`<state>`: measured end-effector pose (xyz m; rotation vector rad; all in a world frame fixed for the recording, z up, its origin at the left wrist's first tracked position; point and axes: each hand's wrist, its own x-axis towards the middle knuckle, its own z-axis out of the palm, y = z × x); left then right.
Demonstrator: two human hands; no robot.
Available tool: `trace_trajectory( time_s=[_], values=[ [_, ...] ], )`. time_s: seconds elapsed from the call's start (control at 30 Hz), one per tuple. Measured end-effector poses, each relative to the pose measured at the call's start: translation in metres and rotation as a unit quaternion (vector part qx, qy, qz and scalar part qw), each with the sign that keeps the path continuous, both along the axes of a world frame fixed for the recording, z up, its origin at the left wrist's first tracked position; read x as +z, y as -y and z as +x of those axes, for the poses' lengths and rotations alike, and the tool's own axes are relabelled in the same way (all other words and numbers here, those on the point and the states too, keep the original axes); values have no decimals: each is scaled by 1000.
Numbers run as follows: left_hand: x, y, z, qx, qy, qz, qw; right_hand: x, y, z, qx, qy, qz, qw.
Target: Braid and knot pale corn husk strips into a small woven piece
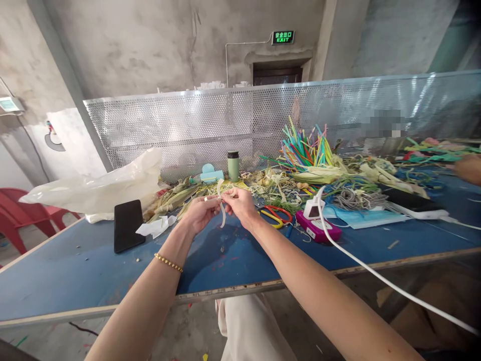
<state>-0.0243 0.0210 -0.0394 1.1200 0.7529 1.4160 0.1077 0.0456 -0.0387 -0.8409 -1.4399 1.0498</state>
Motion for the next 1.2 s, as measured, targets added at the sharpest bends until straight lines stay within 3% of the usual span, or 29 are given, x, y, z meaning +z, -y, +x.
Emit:
trace_trajectory(
  time_s=[0.2,0.53,0.87,1.0,1.2],
  values=[
    [-8,-7,0,78,-22,18,997,-3,-1,0,-33,70,18,997],
    [-10,-7,1,75,-40,23,996,-3,-5,5,-86,190,83,975],
    [-6,-3,-1,42,-18,11,999,1,-1,3,-15,81,-20,996],
    [-7,-3,-1,42,-33,24,998,3,0,6,-1,81,-13,997],
    [-3,4,3,-12,-86,20,996,3,-2,11,24,53,41,997]
  ],
)
